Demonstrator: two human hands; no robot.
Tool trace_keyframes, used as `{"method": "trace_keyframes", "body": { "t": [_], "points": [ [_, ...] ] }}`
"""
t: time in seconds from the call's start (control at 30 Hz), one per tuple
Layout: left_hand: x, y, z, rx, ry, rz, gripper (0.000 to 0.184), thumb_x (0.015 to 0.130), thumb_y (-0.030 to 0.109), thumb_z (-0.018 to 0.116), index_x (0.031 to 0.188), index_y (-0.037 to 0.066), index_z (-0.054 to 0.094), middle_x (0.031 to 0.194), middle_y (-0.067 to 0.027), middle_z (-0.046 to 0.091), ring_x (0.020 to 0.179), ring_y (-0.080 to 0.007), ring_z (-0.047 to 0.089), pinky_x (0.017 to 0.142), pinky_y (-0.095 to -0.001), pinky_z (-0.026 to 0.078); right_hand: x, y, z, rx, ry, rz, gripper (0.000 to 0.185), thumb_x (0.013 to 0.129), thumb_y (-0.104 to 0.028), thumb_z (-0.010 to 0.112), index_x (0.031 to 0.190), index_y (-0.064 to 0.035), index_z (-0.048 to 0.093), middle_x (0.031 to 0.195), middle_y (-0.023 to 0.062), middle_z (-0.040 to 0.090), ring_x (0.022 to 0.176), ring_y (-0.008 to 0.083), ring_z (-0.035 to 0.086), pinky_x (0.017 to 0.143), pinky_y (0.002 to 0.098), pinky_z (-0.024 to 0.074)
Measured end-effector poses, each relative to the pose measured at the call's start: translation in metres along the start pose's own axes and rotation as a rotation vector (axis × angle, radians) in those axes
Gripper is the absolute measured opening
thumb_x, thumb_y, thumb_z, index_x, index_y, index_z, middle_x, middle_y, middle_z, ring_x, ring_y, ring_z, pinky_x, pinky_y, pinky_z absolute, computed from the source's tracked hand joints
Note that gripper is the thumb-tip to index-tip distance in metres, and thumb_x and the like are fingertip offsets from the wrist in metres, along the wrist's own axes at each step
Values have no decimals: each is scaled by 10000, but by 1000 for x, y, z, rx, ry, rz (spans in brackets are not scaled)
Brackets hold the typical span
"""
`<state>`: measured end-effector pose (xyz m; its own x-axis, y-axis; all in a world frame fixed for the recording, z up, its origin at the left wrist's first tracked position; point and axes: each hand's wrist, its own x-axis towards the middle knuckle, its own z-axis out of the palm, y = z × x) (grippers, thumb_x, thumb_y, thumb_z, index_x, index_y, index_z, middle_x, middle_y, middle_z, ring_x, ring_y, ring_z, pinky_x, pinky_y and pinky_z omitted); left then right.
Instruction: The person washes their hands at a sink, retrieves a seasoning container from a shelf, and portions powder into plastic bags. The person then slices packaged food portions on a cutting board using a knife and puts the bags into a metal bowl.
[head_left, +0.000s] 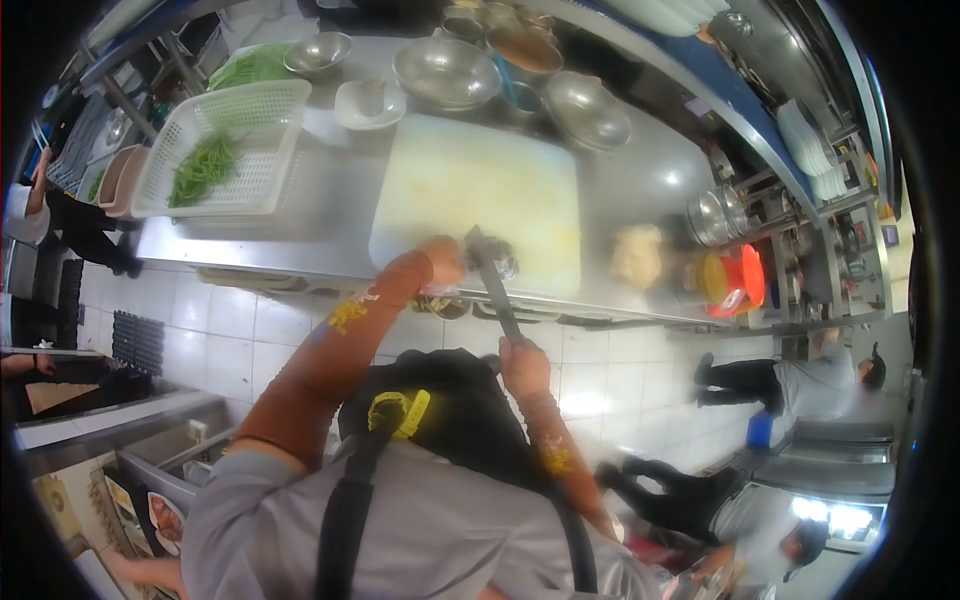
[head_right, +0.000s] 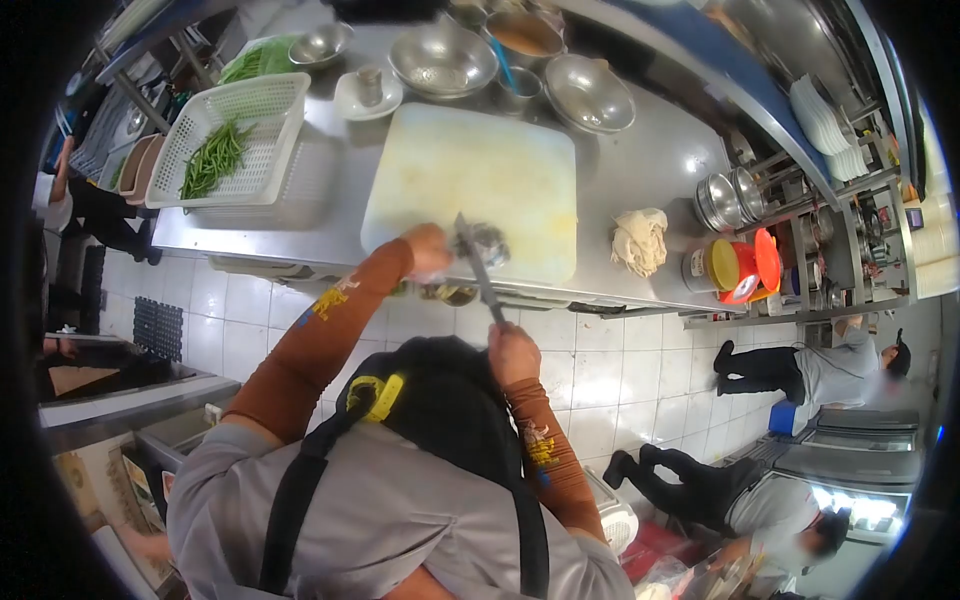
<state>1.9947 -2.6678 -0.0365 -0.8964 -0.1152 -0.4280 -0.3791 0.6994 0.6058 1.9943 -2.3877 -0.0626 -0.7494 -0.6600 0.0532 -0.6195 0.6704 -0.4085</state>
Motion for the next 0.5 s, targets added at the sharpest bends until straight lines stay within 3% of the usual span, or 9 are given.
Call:
{"method": "trace_keyframes", "body": {
  "t": [0.13, 0.23, 0.33, 0.5],
  "points": [
    [-3, 0, -1, -33, 58, -53, 290, 757, 190, 573, 795, -73, 688, 798, -265, 665, 675, -336, 674, 646, -411, 548, -1, -14, -7, 52, -2, 34, 358, 955, -286, 462, 797, -21, 643, 805, 192, 634, 733, 386, 612, 674, 487, 482],
    [-13, 14, -14, -105, -82, -127, 326, 804, 234, 568, 750, -74, 660, 763, -269, 642, 748, -348, 662, 712, -415, 518, -4, -7, 0, -7, -49, 36, 352, 953, -277, 467, 801, -17, 647, 810, 190, 637, 732, 385, 614, 665, 487, 484],
    [-5, 2, -5, -29, 50, -9, 321, 803, 232, 573, 754, -72, 662, 719, -261, 636, 706, -339, 661, 684, -416, 521, 0, -12, -3, 2, -21, 31, 349, 954, -272, 474, 801, -13, 650, 798, 197, 635, 719, 389, 613, 649, 488, 486],
    [-8, 4, -5, -149, -13, -75, 300, 784, 222, 587, 778, -61, 686, 706, -232, 653, 620, -315, 659, 607, -407, 539, -7, -9, 3, 18, 17, 15, 339, 956, -265, 475, 806, -18, 653, 780, 200, 630, 716, 392, 612, 660, 483, 489]
  ]
}}
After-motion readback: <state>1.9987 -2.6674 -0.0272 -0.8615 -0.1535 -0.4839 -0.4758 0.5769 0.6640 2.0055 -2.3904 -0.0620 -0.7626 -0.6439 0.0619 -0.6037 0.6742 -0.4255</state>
